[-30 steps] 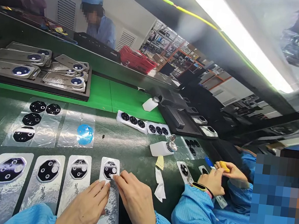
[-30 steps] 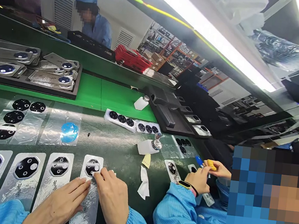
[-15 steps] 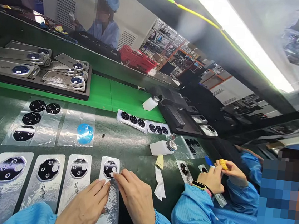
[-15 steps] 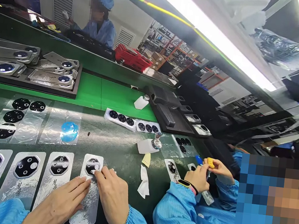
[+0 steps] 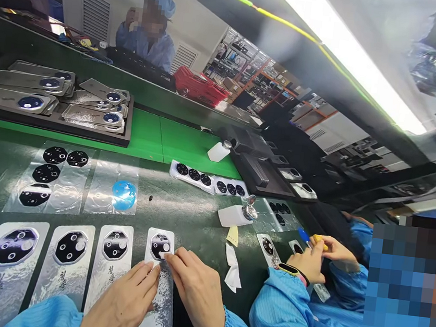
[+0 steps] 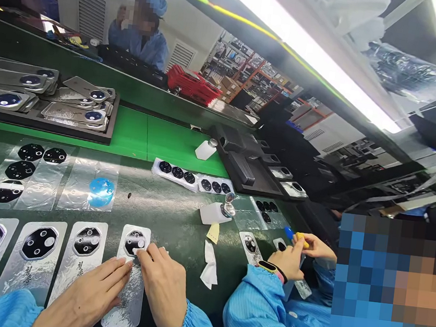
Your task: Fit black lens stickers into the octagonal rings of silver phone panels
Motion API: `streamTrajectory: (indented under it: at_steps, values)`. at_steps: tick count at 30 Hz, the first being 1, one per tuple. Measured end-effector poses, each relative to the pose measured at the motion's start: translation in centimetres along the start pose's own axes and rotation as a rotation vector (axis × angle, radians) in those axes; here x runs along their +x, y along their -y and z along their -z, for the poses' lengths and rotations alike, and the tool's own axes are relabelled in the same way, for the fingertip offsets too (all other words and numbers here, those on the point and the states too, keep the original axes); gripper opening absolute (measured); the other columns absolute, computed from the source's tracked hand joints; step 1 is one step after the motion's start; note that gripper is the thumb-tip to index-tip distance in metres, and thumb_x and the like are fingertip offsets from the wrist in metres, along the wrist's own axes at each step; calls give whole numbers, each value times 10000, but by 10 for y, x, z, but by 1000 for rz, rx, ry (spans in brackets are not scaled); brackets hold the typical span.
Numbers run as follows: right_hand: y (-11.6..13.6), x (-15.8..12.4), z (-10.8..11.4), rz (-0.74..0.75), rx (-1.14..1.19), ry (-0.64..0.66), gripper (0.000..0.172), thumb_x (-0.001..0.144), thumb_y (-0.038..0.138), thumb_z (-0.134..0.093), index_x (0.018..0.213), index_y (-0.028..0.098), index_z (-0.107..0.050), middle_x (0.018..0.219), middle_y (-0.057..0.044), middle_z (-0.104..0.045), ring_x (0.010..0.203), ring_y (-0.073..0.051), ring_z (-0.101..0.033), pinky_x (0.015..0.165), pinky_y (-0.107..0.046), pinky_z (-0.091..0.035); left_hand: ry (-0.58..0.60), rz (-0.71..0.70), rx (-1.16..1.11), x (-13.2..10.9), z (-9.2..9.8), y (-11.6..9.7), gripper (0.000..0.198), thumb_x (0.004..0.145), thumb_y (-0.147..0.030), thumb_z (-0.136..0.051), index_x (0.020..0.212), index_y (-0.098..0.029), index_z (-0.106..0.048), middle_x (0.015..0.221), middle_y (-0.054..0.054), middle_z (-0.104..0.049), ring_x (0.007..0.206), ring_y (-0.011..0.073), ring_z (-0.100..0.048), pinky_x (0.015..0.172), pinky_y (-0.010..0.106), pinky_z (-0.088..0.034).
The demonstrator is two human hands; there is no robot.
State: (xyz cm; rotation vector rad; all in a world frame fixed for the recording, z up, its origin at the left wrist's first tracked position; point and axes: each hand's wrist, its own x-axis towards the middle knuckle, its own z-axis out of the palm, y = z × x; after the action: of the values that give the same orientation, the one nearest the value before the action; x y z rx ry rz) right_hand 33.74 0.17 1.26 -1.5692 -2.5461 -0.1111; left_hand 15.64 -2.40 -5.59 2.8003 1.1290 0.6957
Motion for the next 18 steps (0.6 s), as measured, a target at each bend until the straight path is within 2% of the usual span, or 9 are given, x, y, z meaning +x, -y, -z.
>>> streamTrajectory:
  at_steps: [5, 14, 18]
  values:
    - [1, 1, 0, -4, -11, -14, 166, 994, 173, -501, 953, 242, -647, 811, 11, -664, 703, -139, -608, 564, -271, -346, -22, -36, -5, 5, 12, 3, 232, 950, -151, -529, 1150, -86, -628, 1207, 103, -706, 1124, 242, -655, 1000, 353, -502]
    - [-1, 0, -1, -18, 47, -32, 207, 1021, 206, -454, 969, 241, -651, 820, 2, -675, 721, -131, -623, 580, -248, -372, -39, -71, -26, -1, -15, 8, 243, 952, -234, -556, 1133, -89, -628, 1172, 127, -716, 1126, 239, -652, 988, 347, -501]
    - [-1, 1, -1, -26, 60, -26, 200, 1017, 212, -462, 983, 242, -657, 836, -2, -679, 726, -133, -627, 583, -242, -385, -24, -50, -24, -1, -7, 5, 241, 952, -148, -515, 1158, -82, -619, 1210, 123, -701, 1145, 253, -640, 1001, 369, -502]
